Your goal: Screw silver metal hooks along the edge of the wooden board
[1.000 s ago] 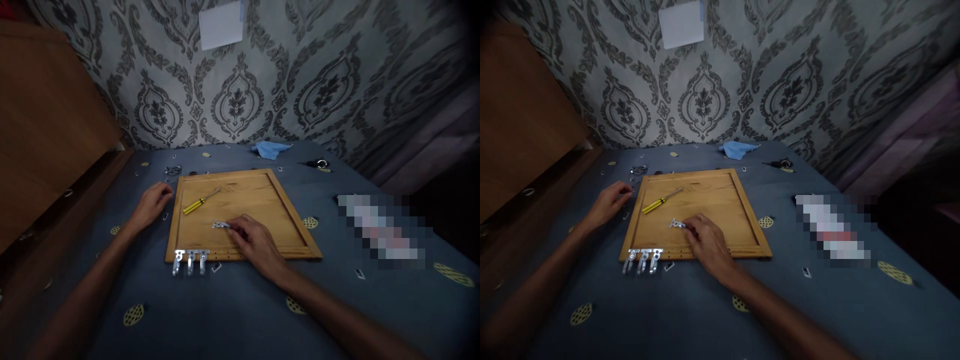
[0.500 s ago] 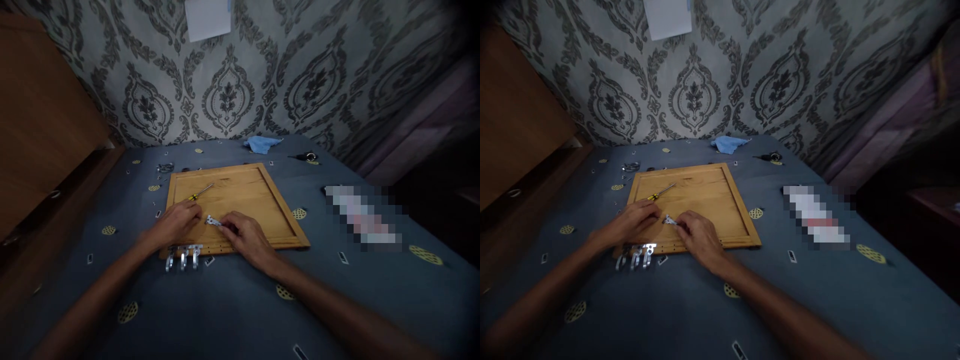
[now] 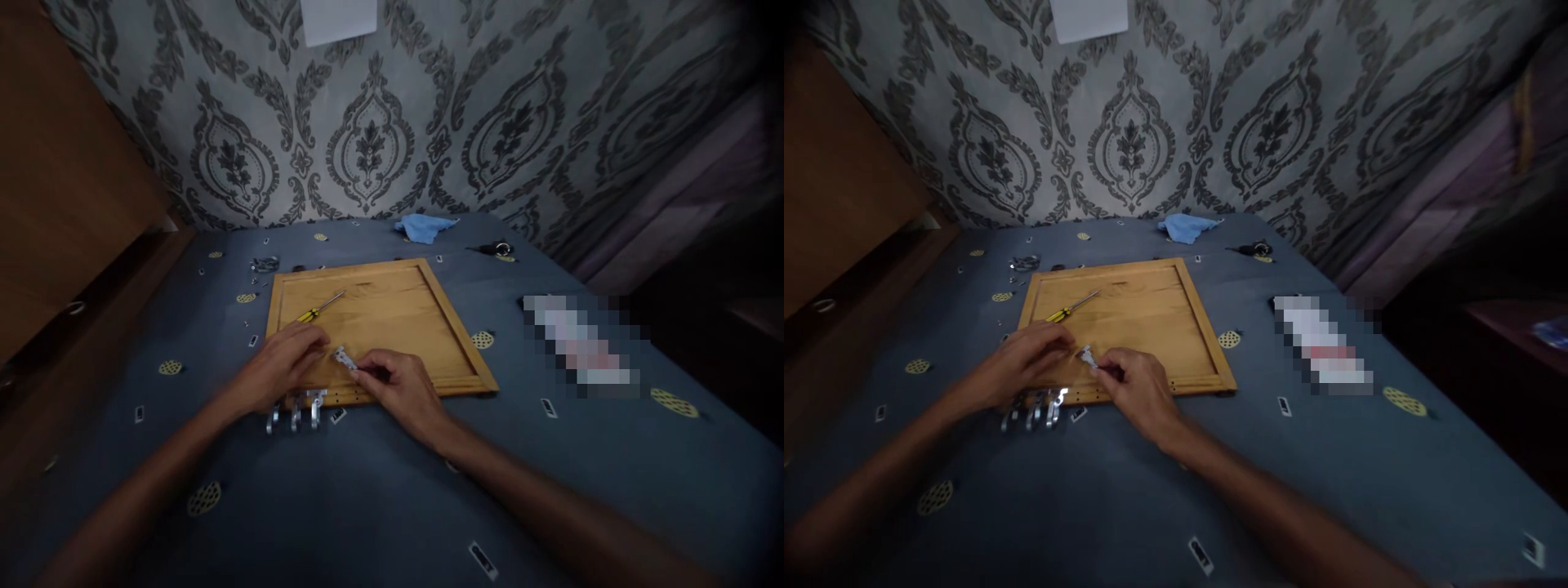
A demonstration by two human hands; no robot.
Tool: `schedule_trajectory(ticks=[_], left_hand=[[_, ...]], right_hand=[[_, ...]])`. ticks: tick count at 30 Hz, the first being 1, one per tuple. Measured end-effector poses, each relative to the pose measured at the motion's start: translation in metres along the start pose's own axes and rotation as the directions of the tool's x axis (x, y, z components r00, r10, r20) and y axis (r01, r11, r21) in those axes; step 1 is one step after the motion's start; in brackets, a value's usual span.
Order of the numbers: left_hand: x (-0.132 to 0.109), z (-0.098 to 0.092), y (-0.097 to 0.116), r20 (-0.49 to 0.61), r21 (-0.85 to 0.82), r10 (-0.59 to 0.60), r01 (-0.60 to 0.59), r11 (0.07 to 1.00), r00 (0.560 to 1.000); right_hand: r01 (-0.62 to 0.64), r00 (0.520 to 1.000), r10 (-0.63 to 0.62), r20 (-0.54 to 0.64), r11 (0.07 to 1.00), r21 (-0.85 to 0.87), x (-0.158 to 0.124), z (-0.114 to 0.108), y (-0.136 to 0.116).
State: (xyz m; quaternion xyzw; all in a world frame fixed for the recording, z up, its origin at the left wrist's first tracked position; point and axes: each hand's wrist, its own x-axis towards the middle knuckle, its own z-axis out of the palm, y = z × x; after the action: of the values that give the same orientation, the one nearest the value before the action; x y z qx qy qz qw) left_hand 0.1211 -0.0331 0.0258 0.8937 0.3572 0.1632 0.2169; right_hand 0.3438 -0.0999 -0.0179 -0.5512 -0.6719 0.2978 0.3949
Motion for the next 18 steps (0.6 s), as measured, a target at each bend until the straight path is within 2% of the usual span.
schedule_trajectory(ticks=[7, 11, 15, 18], left_hand=[[-0.019, 0.001, 0.024, 0.015, -0.169, -0.038, 0.040, 0.985, 0.999], [-0.028, 0.001, 0.030, 0.044, -0.226, -0.043, 0.051, 0.973, 0.998], [-0.037, 0.002, 0.035, 0.113, -0.231, -0.029, 0.054, 0.971, 0.993], [-0.042, 0.004, 0.036, 0.136, -0.162, -0.012, 0.035, 0.986, 0.991]], right_hand=[[-0.032, 0.999, 0.034, -0.012, 0.991, 0.129, -0.030, 0.000, -0.011], [-0.102, 0.995, 0.101, 0.016, 0.969, 0.225, -0.039, 0.006, -0.015], [-0.186, 0.982, 0.168, 0.084, 0.935, 0.303, -0.041, 0.014, -0.018], [-0.223, 0.974, 0.195, 0.117, 0.915, 0.337, -0.044, 0.017, -0.020]])
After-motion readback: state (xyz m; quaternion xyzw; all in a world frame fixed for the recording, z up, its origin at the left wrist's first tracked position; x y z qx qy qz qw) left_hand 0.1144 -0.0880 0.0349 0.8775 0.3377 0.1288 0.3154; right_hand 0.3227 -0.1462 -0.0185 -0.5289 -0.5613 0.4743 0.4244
